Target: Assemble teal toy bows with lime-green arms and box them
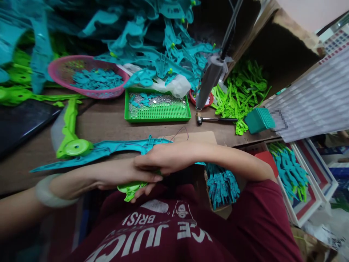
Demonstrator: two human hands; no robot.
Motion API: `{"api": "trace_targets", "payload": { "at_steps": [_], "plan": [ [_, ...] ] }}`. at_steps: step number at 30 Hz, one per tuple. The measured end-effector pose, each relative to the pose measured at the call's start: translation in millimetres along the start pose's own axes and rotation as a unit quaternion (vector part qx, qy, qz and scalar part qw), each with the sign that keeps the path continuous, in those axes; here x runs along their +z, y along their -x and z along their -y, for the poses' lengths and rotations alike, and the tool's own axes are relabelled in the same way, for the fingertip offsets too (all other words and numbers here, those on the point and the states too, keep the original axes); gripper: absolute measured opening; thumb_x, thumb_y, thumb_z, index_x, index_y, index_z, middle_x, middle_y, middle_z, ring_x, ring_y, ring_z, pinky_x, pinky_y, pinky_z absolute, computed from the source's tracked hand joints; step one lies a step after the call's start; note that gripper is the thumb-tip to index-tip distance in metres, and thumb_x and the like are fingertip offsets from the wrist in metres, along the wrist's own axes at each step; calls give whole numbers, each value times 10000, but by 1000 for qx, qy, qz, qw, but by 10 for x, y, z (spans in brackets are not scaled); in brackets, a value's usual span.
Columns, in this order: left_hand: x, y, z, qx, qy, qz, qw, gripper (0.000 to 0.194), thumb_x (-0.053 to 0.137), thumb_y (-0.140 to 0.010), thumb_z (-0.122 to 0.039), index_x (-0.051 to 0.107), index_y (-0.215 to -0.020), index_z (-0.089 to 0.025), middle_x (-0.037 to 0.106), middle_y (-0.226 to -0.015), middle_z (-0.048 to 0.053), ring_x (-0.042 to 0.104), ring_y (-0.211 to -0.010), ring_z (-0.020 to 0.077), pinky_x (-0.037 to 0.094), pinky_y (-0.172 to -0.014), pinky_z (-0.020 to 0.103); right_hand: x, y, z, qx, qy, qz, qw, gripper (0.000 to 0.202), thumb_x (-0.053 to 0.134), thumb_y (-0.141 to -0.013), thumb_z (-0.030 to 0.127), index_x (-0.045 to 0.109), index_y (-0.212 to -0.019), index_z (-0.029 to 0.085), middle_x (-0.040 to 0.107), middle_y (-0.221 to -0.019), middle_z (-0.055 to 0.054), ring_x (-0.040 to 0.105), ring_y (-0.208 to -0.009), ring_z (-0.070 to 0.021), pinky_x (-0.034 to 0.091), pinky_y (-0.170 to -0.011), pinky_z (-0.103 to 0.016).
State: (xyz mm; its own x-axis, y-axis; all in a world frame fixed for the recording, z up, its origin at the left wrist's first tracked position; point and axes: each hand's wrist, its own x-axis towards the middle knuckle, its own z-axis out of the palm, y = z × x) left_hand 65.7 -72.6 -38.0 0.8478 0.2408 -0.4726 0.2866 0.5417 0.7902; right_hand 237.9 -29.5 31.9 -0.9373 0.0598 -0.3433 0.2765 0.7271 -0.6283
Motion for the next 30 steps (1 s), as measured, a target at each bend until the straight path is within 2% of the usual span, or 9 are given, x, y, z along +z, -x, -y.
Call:
{"api": "trace_targets", "payload": {
  "at_steps": [4, 7, 13, 18, 20, 25, 30],
  "plan": [
    [-3, -17, -14, -11, -14, 18, 1000, 363, 705, -828, -485, 698, -625, -184, 597, -465, 4, 548, -418, 143, 432, -457, 245, -5, 6, -5, -15, 5, -3, 1000, 170, 553, -916, 60, 462, -976, 190, 648, -955, -53, 555, -825, -157, 407, -713, -265],
    [6, -34, -23, -7, -6, 10, 1000, 353, 716, -819, -472, 698, -610, -188, 590, -455, -4, 501, -381, 123, 412, -447, 242, -4, 22, -2, -12, 1, -6, 1000, 151, 554, -929, 89, 463, -1003, 184, 658, -945, -55, 554, -801, -157, 404, -680, -268],
    [10, -56, -6, -3, -15, 10, 1000, 324, 717, -810, -438, 695, -586, -204, 575, -439, -12, 496, -373, 128, 386, -441, 252, 39, 43, -30, 1, 9, -3, 1000, 266, 583, -893, 41, 481, -1096, 180, 685, -947, -42, 588, -796, -150, 388, -623, -256],
    [23, -89, 20, 2, -29, -14, 999, 344, 672, -839, -470, 705, -597, -228, 604, -476, -13, 517, -398, 133, 395, -472, 260, 62, 21, -26, -1, 22, -1, 1000, 95, 498, -993, 133, 485, -1066, 193, 669, -918, -20, 567, -763, -124, 377, -620, -241],
    [27, -98, 19, 6, -46, -6, 999, 380, 647, -860, -492, 707, -589, -232, 586, -458, -15, 517, -406, 137, 393, -480, 264, 48, 26, -4, 5, 31, 7, 999, 59, 465, -1019, 161, 490, -1060, 196, 660, -930, -20, 559, -756, -118, 370, -612, -237],
    [23, -96, 30, 9, -25, 16, 1000, 350, 714, -814, -484, 688, -594, -214, 590, -469, -18, 517, -414, 139, 367, -463, 265, 24, 36, 22, -5, 49, 18, 999, 170, 556, -961, 124, 505, -1119, 157, 670, -959, -54, 575, -781, -147, 341, -589, -256],
    [12, -89, 43, 15, -49, 15, 999, 346, 691, -845, -464, 695, -623, -198, 619, -503, -11, 538, -448, 132, 384, -493, 255, 54, 9, 3, -5, 14, 26, 1000, 112, 561, -968, 141, 530, -1075, 160, 684, -1028, -71, 595, -817, -146, 349, -583, -247]
  ]
}}
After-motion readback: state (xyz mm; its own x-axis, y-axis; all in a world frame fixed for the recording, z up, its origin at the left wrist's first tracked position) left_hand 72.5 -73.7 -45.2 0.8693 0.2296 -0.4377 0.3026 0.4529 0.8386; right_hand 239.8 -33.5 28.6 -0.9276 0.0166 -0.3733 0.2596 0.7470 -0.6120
